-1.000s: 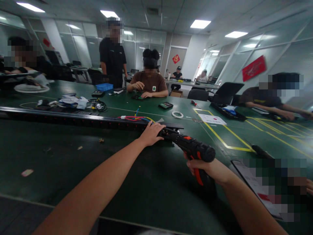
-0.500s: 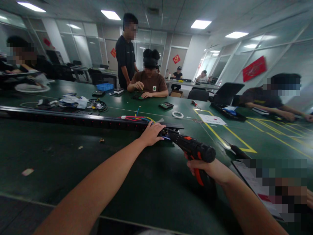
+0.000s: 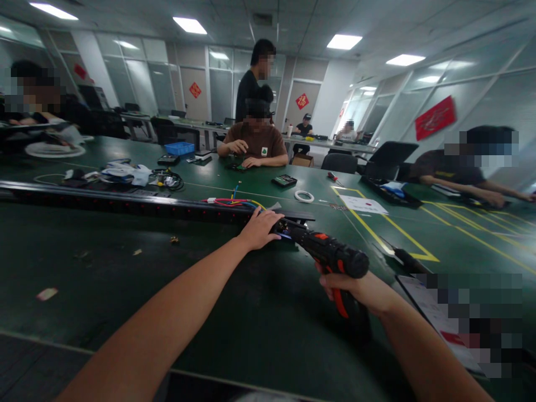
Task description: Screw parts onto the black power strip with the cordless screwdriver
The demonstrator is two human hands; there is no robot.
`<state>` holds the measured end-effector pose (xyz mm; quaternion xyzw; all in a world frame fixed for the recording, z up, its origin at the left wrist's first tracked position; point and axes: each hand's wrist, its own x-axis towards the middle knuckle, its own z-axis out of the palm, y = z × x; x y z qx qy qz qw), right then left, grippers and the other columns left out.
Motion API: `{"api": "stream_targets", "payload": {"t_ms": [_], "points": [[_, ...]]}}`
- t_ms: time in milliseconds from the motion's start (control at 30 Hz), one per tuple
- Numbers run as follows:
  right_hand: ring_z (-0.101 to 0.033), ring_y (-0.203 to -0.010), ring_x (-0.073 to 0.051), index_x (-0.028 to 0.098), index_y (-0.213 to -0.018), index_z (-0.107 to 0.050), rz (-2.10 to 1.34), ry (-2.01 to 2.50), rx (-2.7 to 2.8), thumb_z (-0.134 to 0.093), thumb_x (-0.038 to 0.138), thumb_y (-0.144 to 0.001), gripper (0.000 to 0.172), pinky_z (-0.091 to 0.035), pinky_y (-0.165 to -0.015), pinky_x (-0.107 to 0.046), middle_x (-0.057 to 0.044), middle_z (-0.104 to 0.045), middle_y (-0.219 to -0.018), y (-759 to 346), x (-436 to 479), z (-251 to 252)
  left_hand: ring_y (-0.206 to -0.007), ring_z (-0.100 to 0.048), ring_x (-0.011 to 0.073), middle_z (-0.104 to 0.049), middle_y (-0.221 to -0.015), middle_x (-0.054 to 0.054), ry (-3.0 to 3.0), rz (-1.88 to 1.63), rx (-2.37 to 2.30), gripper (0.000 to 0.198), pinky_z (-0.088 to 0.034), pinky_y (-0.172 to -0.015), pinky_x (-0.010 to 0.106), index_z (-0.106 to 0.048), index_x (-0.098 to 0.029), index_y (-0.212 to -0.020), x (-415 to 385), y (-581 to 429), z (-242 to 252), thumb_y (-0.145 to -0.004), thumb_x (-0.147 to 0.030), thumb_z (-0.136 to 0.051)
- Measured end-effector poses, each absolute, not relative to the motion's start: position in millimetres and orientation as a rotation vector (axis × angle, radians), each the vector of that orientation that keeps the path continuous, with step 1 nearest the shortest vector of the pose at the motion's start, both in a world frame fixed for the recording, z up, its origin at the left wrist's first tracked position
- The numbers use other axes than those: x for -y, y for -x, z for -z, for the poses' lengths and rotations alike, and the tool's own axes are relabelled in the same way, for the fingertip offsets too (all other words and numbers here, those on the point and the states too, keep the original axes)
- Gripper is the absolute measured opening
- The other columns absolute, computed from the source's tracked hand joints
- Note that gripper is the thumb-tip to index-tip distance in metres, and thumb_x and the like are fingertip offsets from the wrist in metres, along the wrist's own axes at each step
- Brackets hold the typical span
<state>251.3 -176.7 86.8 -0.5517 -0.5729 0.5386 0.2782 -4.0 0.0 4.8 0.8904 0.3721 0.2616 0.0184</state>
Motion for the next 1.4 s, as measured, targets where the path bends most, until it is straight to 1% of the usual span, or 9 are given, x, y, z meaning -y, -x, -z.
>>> {"api": "stream_targets", "payload": {"t_ms": [333, 733, 867, 1000, 1167, 1400], "points": [[-0.062, -0.059, -0.019, 0.021, -0.091, -0.065, -1.460, 1.473, 1.494, -0.085, 0.036, -0.065, 0.036, -0.049, -0.061, -0.033, 0.003, -0.066, -0.063, -251.5, 177.5, -86.4, -0.153, -0.049, 0.0324, -0.060, -0.156, 0.015, -2.764, -0.827, -1.154, 0.066, -0.015, -0.134, 0.062, -0.052, -0.023, -0.157, -1.3, 3.8, -3.9, -0.097, -0.038, -0.078], [-0.064, -0.059, -0.020, 0.022, -0.100, -0.067, -1.460, 1.449, 1.517, -0.083, 0.035, -0.066, 0.040, -0.048, -0.059, -0.032, 0.003, -0.068, -0.062, -252.3, 177.6, -84.0, -0.153, -0.048, 0.0331, -0.060, -0.156, 0.016, -2.766, -0.821, -1.163, 0.067, -0.017, -0.134, 0.063, -0.052, -0.023, -0.157, -0.2, 3.8, -4.7, -0.097, -0.038, -0.078], [-0.064, -0.059, -0.020, 0.021, -0.099, -0.068, -1.459, 1.451, 1.523, -0.084, 0.035, -0.066, 0.039, -0.048, -0.059, -0.032, 0.002, -0.068, -0.063, -252.3, 177.5, -84.5, -0.153, -0.048, 0.0334, -0.060, -0.156, 0.016, -2.759, -0.822, -1.166, 0.067, -0.017, -0.134, 0.063, -0.053, -0.023, -0.157, -0.7, 3.7, -5.1, -0.097, -0.038, -0.078], [-0.064, -0.060, -0.020, 0.020, -0.097, -0.067, -1.462, 1.458, 1.504, -0.084, 0.036, -0.065, 0.039, -0.049, -0.061, -0.032, 0.002, -0.068, -0.063, -250.6, 178.8, -86.9, -0.154, -0.047, 0.0335, -0.059, -0.157, 0.017, -2.761, -0.801, -1.175, 0.068, -0.017, -0.134, 0.063, -0.052, -0.021, -0.157, 0.6, 3.7, -6.8, -0.097, -0.037, -0.078], [-0.063, -0.060, -0.019, 0.021, -0.095, -0.066, -1.458, 1.467, 1.504, -0.084, 0.036, -0.064, 0.039, -0.048, -0.060, -0.032, 0.002, -0.068, -0.063, -249.6, 178.6, -88.6, -0.154, -0.048, 0.0330, -0.059, -0.157, 0.015, -2.759, -0.819, -1.170, 0.067, -0.017, -0.134, 0.063, -0.052, -0.023, -0.157, 0.4, 3.5, -6.4, -0.097, -0.037, -0.079], [-0.063, -0.060, -0.019, 0.020, -0.094, -0.065, -1.452, 1.457, 1.502, -0.086, 0.037, -0.065, 0.039, -0.049, -0.060, -0.033, 0.002, -0.067, -0.066, -253.5, 176.0, -83.6, -0.154, -0.047, 0.0334, -0.059, -0.157, 0.017, -2.768, -0.821, -1.166, 0.069, -0.016, -0.134, 0.062, -0.052, -0.019, -0.157, -1.6, 3.1, -3.4, -0.097, -0.038, -0.080]]}}
